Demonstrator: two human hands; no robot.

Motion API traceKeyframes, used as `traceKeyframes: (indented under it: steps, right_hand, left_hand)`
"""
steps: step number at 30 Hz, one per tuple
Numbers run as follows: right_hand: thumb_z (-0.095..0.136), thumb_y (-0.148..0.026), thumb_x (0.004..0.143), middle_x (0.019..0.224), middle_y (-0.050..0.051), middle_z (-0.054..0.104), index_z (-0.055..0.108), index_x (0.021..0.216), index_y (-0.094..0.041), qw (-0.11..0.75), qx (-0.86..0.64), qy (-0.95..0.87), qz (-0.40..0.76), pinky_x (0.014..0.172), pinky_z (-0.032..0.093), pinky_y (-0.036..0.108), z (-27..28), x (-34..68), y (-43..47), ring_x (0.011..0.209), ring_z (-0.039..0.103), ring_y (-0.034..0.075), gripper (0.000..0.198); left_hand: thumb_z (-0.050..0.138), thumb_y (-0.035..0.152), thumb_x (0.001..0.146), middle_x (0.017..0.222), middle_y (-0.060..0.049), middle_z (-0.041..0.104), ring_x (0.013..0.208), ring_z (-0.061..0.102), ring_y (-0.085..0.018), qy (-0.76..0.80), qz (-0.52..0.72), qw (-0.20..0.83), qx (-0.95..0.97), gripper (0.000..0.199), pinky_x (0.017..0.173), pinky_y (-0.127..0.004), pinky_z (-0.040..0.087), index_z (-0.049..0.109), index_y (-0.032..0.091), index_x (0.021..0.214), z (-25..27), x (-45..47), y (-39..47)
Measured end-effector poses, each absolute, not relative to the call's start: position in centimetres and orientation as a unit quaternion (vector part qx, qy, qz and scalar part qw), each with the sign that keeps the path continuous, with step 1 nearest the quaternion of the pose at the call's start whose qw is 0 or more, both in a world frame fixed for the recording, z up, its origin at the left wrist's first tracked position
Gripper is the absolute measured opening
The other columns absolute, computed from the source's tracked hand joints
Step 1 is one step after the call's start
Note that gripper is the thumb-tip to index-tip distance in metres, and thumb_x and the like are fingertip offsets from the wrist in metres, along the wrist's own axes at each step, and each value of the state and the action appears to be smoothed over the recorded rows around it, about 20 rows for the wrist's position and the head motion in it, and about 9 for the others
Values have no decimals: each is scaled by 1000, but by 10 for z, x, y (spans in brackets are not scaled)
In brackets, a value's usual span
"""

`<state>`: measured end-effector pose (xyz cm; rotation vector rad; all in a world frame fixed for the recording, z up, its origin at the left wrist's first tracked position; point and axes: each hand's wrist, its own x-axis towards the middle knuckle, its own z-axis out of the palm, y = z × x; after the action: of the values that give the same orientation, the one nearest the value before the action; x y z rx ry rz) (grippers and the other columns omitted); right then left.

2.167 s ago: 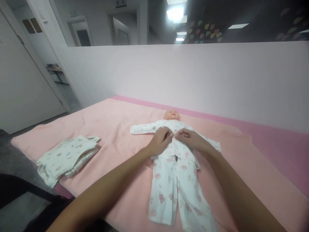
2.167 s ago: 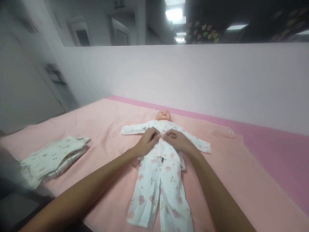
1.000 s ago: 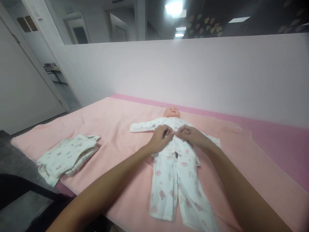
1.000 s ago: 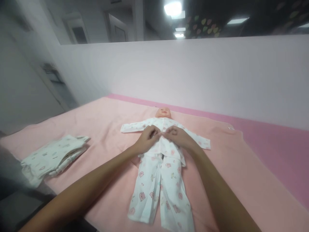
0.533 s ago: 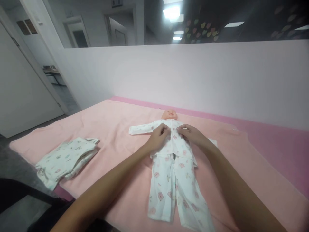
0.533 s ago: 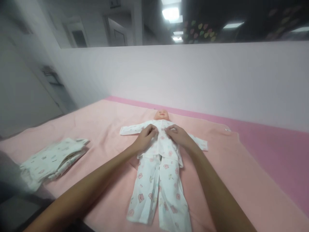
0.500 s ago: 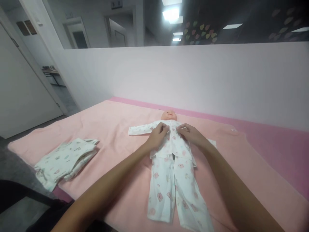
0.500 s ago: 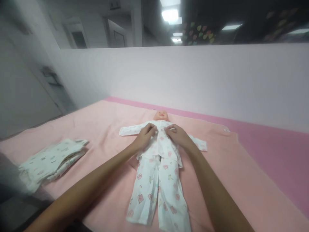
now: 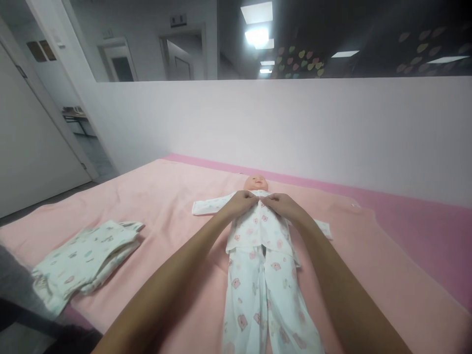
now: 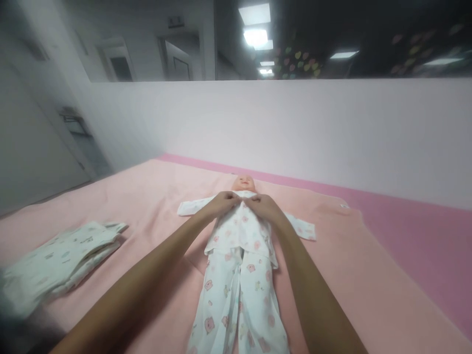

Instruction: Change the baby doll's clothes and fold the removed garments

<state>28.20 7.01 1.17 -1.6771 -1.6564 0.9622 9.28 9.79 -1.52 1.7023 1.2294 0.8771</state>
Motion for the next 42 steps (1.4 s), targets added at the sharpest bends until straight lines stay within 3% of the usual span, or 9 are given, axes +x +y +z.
traceKeyframes:
  steps: [11,19,24,35,42]
  right_hand:
    - [71,-49,86,85,5,73,75,90,-17,293,-603,-636,382,66,46,28,3,289,77,75,62,19,32]
    - [71,-46,84,74,2,65,68,78,-19,296,-610,-633,375,61,40,26,4,287,76,69,54,16,29]
    - [73,-42,81,80,4,70,70,83,-18,306,-628,-619,358,64,43,28,6,282,74,73,60,18,24]
    - [64,-38,86,93,5,75,64,89,-23,343,-650,-631,250,69,44,28,-4,270,65,85,66,21,15]
    - [55,-29,90,74,1,70,57,87,-25,318,-631,-691,152,69,39,30,6,258,48,78,63,21,5]
  left_hand:
    - [67,41,84,71,1,59,67,53,-15,484,367,431,667,23,61,-27,40,64,19,80,-23,94,104]
    - [70,40,82,66,2,56,61,50,-14,500,355,459,642,22,57,-27,38,65,19,82,-22,92,104]
    - [68,39,83,74,0,63,67,55,-16,495,360,442,656,20,61,-28,42,68,19,85,-21,93,100]
    - [61,36,86,81,-1,68,74,60,-18,510,367,328,705,17,64,-28,41,66,21,85,-12,97,87]
    - [60,38,89,85,-2,72,77,64,-19,496,377,329,710,17,66,-29,42,66,22,87,-15,98,88]
